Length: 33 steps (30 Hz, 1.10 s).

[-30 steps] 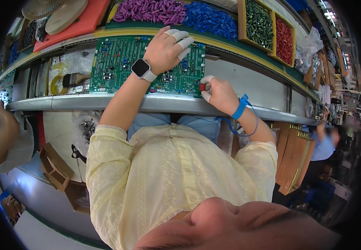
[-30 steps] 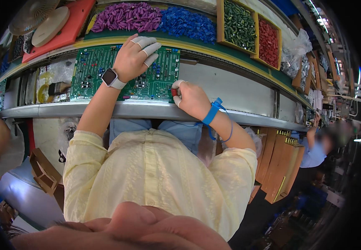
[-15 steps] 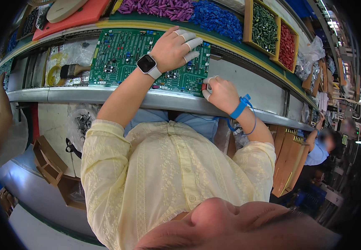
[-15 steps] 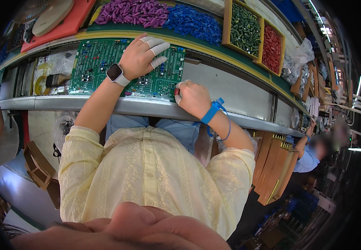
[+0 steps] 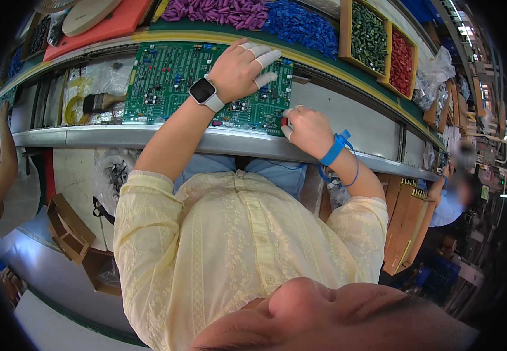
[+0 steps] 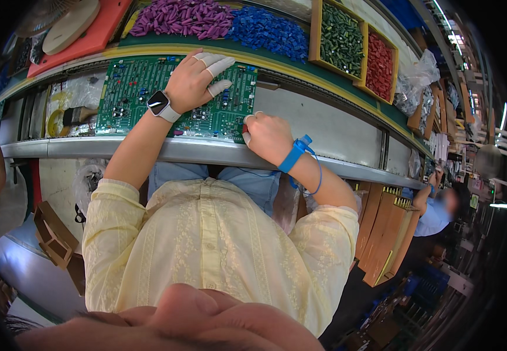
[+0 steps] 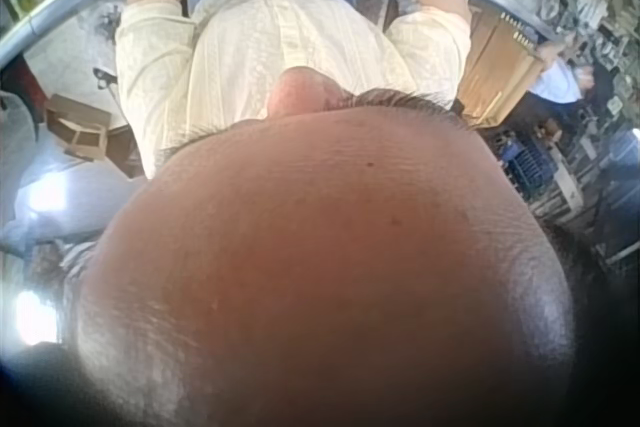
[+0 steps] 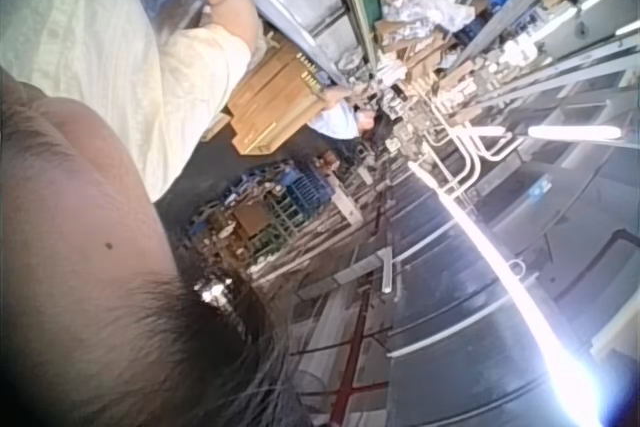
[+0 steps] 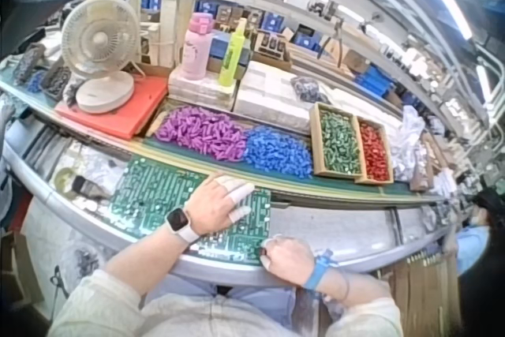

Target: The recorder is assembling electronic components onto printed circuit boards (PCBs) at a production floor workstation.

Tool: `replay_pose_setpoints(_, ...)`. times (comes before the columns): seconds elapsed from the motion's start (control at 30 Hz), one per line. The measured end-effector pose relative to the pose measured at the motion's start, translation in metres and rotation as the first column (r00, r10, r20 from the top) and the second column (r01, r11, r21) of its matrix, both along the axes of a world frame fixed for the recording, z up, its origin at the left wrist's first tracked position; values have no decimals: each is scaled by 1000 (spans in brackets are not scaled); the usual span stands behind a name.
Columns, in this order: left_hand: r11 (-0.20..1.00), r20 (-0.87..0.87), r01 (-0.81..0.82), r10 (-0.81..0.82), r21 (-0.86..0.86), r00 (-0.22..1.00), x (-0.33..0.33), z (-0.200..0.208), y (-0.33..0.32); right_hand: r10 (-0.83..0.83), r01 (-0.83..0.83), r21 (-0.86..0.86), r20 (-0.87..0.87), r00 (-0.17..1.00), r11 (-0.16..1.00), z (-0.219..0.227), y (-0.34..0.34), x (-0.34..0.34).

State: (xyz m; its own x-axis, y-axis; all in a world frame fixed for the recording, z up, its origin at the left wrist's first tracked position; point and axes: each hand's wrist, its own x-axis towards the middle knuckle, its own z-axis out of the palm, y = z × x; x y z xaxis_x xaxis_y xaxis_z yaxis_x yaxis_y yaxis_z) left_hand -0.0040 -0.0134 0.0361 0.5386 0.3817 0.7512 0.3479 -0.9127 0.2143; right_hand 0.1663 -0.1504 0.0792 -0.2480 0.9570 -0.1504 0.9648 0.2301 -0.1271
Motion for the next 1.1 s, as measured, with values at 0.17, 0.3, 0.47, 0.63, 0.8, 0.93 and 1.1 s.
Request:
replay_pose_setpoints(0.17, 999, -24, 14, -15, -44, 1000, 0, 1, -2, -1, 1, -13, -5, 1000, 1000, -2, 0, 2)
replay_pose_setpoints(0.3, 1000, -16, 13, -13, -26, 1000, 1, 3, -1, -7, 7, 12, -11, 1000, 1000, -6, -2, 3)
replay_pose_setpoints(0.47, 999, -26, 22, -23, -45, 999, 0, 5, -3, 38, -38, -8, -56, 998, 999, -9, -1, 8)
replay_pose_setpoints(0.63, 995, -14, 62, -63, -74, 998, 2, 3, -3, 80, -79, 16, -104, 991, 997, -11, -2, 16)
replay_pose_setpoints(0.8, 994, -25, 60, -62, -89, 998, 2, 5, -3, 107, -99, 62, -132, 985, 993, -16, -4, 16)
replay_pose_setpoints(0.93, 998, 4, 51, -51, -39, 999, 3, 0, -1, 106, -93, 100, -136, 985, 991, -16, -5, 13)
replay_pose_setpoints(1.1, 995, 11, 76, -76, -58, 997, 2, -1, -1, 137, -127, 105, -100, 986, 986, -17, -3, 13)
